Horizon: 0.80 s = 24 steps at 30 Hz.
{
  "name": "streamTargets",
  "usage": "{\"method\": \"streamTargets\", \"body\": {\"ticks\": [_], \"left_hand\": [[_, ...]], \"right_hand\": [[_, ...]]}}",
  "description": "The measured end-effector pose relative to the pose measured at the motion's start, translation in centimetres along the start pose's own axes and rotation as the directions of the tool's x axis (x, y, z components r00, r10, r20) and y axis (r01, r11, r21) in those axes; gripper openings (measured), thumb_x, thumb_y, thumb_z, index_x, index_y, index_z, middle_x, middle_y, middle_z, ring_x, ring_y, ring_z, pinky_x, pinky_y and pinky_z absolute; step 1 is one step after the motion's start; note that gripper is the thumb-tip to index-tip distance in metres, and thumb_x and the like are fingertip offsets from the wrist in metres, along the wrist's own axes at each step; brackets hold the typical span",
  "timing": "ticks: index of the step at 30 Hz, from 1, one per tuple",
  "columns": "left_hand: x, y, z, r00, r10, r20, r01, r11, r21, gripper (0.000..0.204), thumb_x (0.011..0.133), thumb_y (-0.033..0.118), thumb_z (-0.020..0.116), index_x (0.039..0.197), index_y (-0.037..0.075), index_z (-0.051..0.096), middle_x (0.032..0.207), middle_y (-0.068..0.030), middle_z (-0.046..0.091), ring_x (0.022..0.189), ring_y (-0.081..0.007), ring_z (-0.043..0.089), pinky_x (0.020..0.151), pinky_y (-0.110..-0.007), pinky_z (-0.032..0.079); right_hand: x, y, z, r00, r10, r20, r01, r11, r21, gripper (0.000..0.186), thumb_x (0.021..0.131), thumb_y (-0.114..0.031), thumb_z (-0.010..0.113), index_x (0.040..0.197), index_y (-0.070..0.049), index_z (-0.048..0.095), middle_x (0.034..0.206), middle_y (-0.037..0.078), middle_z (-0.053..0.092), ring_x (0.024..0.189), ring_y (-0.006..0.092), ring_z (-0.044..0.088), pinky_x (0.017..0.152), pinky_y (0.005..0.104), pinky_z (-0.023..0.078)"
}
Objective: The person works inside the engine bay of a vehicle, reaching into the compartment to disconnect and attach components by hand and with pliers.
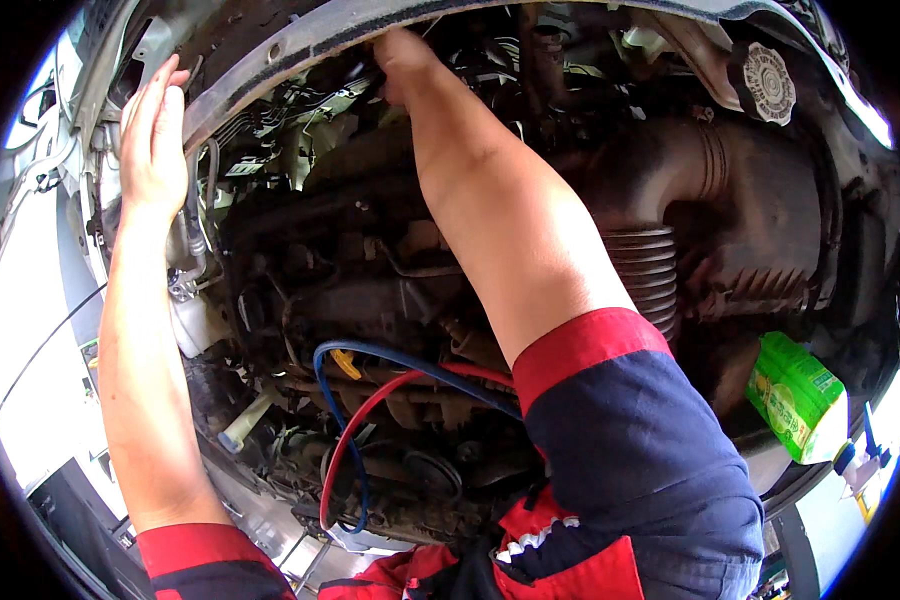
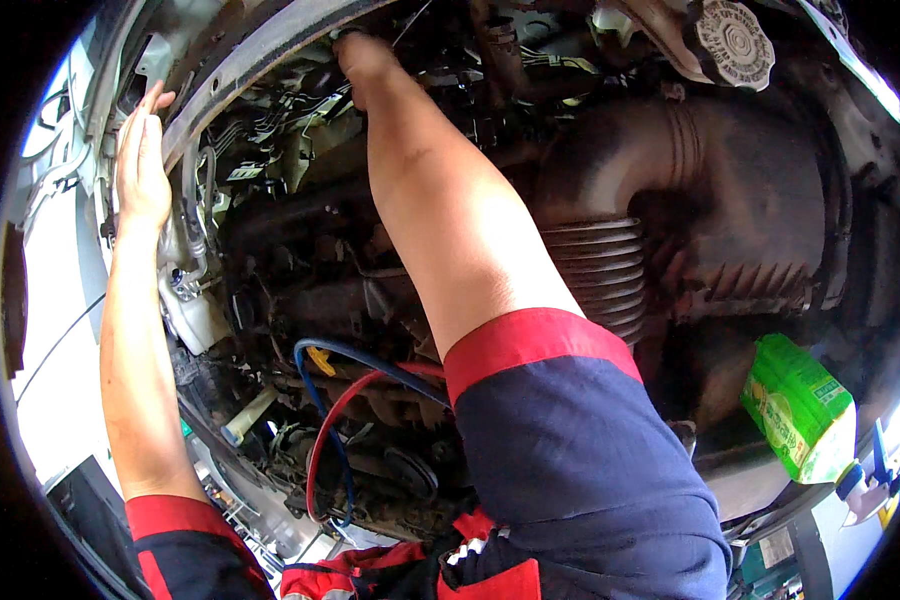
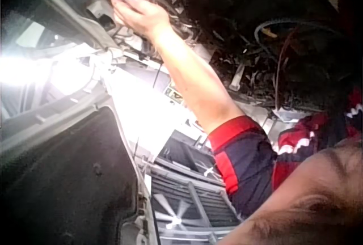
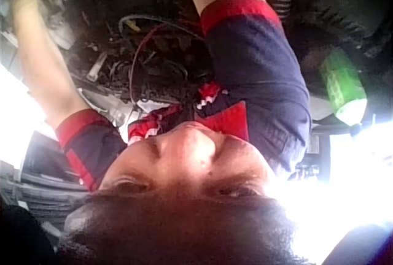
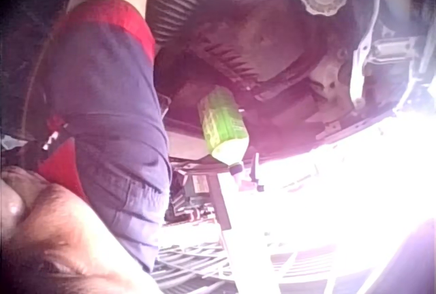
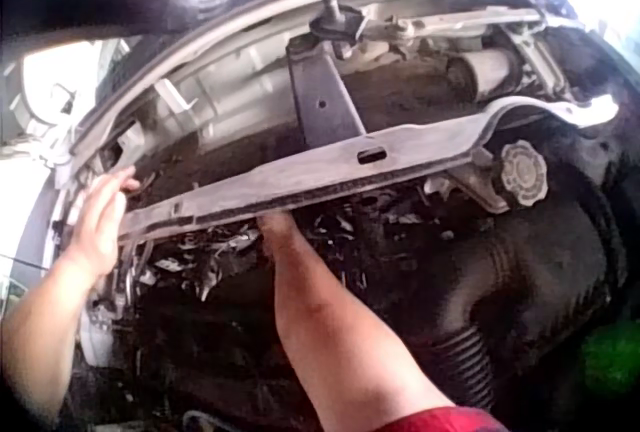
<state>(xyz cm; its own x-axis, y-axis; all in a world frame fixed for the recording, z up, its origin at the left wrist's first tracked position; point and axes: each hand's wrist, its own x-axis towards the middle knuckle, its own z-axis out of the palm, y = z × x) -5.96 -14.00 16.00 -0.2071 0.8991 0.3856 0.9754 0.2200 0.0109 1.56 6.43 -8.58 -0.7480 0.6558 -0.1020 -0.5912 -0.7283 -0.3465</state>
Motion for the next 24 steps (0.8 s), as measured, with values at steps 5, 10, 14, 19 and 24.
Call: {"method": "streamTargets", "body": {"ticks": [5, 10, 14, 19, 24], "left_hand": [[0.0, -0.1, 0.0, 1.0, 0.019, -0.005, -0.019, 1.0, -0.004, 0.041, 0.111, 0.029, 0.046, 0.144, 0.008, 0.059, 0.133, -0.0081, 0.068, 0.131, -0.0241, 0.055, 0.116, -0.036, 0.037], [-0.1, -0.1, 0.0, 1.0, 0.009, 0.004, -0.009, 1.0, -0.017, 0.041, 0.111, 0.029, 0.046, 0.144, 0.007, 0.059, 0.134, -0.0078, 0.067, 0.132, -0.0241, 0.055, 0.116, -0.036, 0.037], [-0.1, -0.1, 0.0, 1.0, 0.0, 0.009, 0.0, 0.999, -0.032, 0.042, 0.111, 0.029, 0.046, 0.144, 0.007, 0.059, 0.134, -0.0077, 0.068, 0.132, -0.024, 0.055, 0.115, -0.036, 0.038], [0.0, -0.1, -0.1, 1.0, -0.025, 0.019, 0.025, 0.999, -0.027, 0.042, 0.111, 0.029, 0.046, 0.143, 0.006, 0.059, 0.133, -0.0077, 0.068, 0.131, -0.0238, 0.056, 0.115, -0.036, 0.038], [-0.1, 0.0, -0.1, 0.998, -0.057, 0.039, 0.058, 0.997, -0.049, 0.043, 0.111, 0.032, 0.046, 0.143, 0.006, 0.059, 0.134, -0.008, 0.068, 0.131, -0.024, 0.056, 0.116, -0.036, 0.037]], "right_hand": [[-0.5, 0.2, -0.1, 1.0, -0.006, -0.012, 0.006, 1.0, -0.017, 0.038, 0.1, -0.043, 0.06, 0.117, -0.01, 0.065, 0.11, 0.009, 0.071, 0.108, 0.0302, 0.066, 0.092, 0.0522, 0.056], [-0.6, 0.4, -0.2, 1.0, -0.015, -0.02, 0.014, 0.999, -0.031, 0.039, 0.099, -0.044, 0.061, 0.117, -0.01, 0.065, 0.11, 0.009, 0.071, 0.108, 0.03, 0.065, 0.093, 0.052, 0.056], [-0.7, 0.1, -0.3, 0.999, -0.028, -0.017, 0.027, 0.999, -0.019, 0.039, 0.099, -0.045, 0.061, 0.117, -0.01, 0.065, 0.11, 0.009, 0.071, 0.109, 0.0298, 0.065, 0.093, 0.0518, 0.055], [-0.3, -1.5, 0.0, 0.997, -0.076, 0.025, 0.074, 0.995, 0.064, 0.04, 0.099, -0.045, 0.061, 0.116, -0.01, 0.065, 0.11, 0.009, 0.071, 0.109, 0.0296, 0.065, 0.094, 0.0516, 0.055], [-0.1, -3.4, 0.8, 0.98, -0.147, 0.133, 0.132, 0.985, 0.111, 0.04, 0.099, -0.046, 0.061, 0.116, -0.01, 0.066, 0.111, 0.009, 0.071, 0.11, 0.0294, 0.065, 0.094, 0.0514, 0.055]]}}
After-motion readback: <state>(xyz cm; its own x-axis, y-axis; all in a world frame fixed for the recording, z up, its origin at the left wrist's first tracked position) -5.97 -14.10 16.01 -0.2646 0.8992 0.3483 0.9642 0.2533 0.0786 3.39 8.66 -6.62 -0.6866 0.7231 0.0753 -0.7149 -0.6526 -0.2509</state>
